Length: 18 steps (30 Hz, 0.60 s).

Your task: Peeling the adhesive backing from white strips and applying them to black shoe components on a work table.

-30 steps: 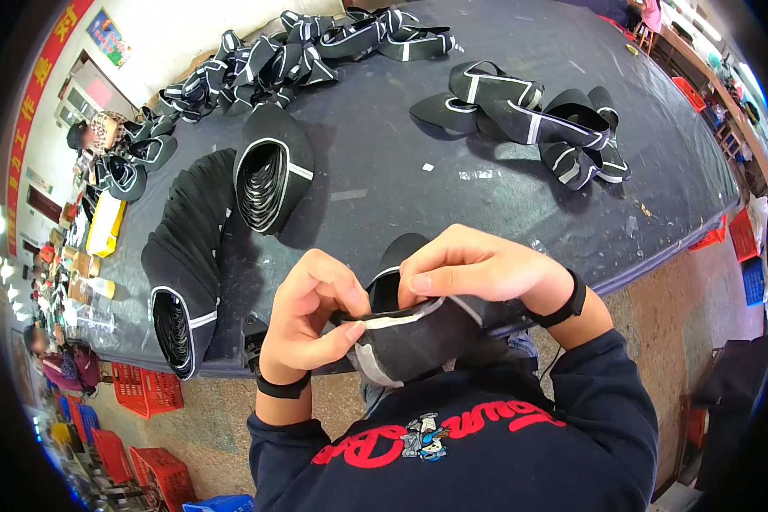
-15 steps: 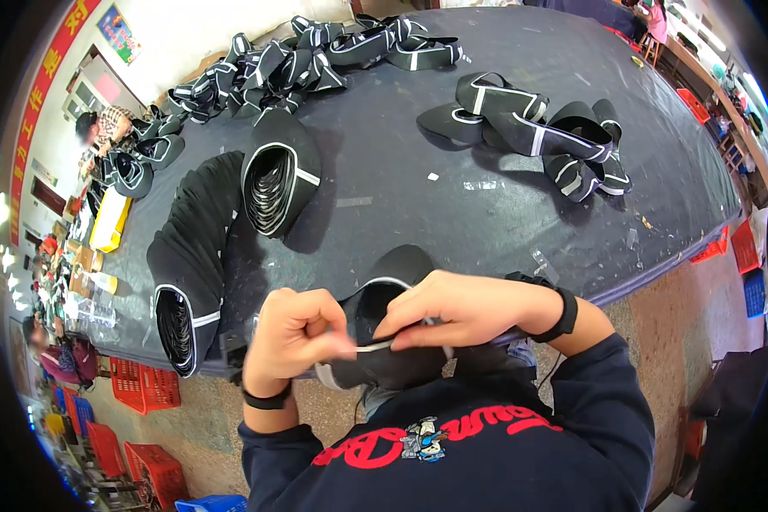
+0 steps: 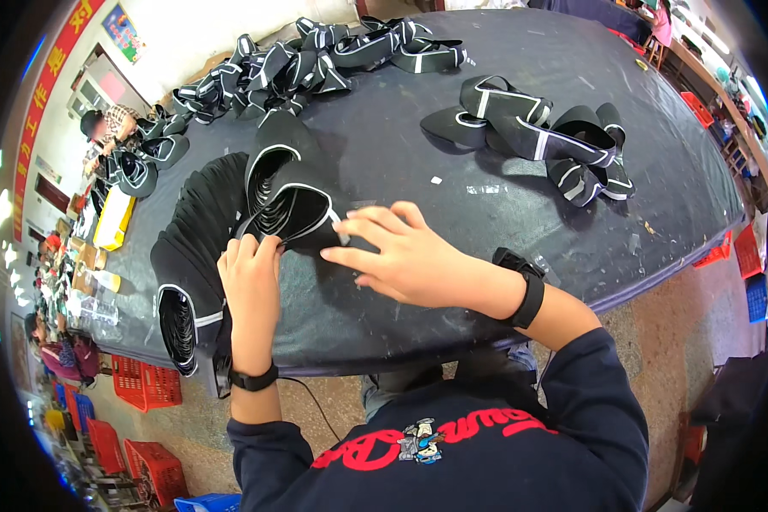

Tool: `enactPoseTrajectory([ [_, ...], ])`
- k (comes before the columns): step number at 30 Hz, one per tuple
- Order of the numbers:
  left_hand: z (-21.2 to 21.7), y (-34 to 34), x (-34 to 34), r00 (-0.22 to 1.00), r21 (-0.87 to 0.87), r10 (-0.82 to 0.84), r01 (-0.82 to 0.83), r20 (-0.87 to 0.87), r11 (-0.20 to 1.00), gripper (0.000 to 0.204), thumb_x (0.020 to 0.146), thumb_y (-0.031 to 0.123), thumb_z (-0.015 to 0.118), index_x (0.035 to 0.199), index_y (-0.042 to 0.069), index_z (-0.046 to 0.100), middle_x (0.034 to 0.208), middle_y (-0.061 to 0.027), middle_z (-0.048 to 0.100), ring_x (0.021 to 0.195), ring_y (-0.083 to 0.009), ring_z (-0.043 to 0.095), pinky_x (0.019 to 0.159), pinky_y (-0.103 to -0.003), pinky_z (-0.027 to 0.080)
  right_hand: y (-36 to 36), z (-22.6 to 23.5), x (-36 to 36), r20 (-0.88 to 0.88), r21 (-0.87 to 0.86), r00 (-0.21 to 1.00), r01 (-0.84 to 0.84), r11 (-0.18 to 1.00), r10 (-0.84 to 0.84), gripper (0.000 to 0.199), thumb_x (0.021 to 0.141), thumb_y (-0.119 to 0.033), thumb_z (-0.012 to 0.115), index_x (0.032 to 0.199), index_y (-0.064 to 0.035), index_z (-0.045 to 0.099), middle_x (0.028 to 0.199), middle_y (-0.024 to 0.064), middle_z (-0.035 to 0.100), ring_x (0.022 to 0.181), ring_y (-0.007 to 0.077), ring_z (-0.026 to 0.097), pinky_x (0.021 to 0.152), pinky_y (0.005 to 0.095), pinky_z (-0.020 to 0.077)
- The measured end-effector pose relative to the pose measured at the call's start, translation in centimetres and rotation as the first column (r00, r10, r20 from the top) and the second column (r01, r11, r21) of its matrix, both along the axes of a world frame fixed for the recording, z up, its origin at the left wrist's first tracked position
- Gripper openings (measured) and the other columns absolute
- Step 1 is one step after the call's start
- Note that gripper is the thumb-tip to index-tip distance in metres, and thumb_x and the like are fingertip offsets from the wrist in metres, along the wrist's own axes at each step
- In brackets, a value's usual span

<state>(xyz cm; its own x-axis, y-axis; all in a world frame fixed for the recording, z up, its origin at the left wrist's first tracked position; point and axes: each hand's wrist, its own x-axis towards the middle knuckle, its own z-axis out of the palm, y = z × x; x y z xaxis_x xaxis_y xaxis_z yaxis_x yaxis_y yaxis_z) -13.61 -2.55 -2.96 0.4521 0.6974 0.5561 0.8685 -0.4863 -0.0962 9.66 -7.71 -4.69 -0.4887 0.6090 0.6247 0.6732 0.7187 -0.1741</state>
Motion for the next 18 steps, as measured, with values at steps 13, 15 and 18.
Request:
enactPoseTrajectory([
  [13,-6.1,3.0,-1.7,0.872,-0.453,0.433,-0.297,0.230,0.840,0.087,0.086,0.050,0.055,0.142,-0.006,0.016,0.144,-0.0318,0.021,0.116,-0.0506,0.045,0.094,-0.047,0.042,-2.0,-1.2,2.9,0.083,-0.326,0.987,-0.106,0.940,0.140,0.035,0.084,-0.023,0.064,0.114,-0.0082,0.057,0.107,0.0073,0.055,0.096,0.0237,0.057,0.082,0.0354,0.0442],
  [15,-6.6,4.5,-1.3,0.888,-0.443,0.394,-0.263,0.236,0.857,0.092,0.084,0.052,0.058,0.142,-0.006,0.016,0.145,-0.0308,0.020,0.116,-0.0501,0.045,0.094,-0.047,0.042,-2.0,-1.3,2.9,0.079,-0.326,0.985,-0.117,0.938,0.151,0.035,0.084,-0.023,0.064,0.114,-0.0082,0.057,0.107,0.0071,0.055,0.096,0.0237,0.057,0.082,0.0355,0.0441],
  [18,-7.1,7.4,-1.4,0.905,-0.252,0.242,-0.157,0.351,0.955,0.088,0.080,0.047,0.065,0.140,-0.003,0.024,0.141,-0.0273,0.029,0.116,-0.0451,0.047,0.093,-0.045,0.044,-2.1,-1.2,2.8,0.080,-0.342,0.982,-0.132,0.931,0.169,0.034,0.084,-0.022,0.063,0.115,-0.0080,0.057,0.106,0.0067,0.055,0.096,0.0236,0.057,0.082,0.0356,0.0440],
])
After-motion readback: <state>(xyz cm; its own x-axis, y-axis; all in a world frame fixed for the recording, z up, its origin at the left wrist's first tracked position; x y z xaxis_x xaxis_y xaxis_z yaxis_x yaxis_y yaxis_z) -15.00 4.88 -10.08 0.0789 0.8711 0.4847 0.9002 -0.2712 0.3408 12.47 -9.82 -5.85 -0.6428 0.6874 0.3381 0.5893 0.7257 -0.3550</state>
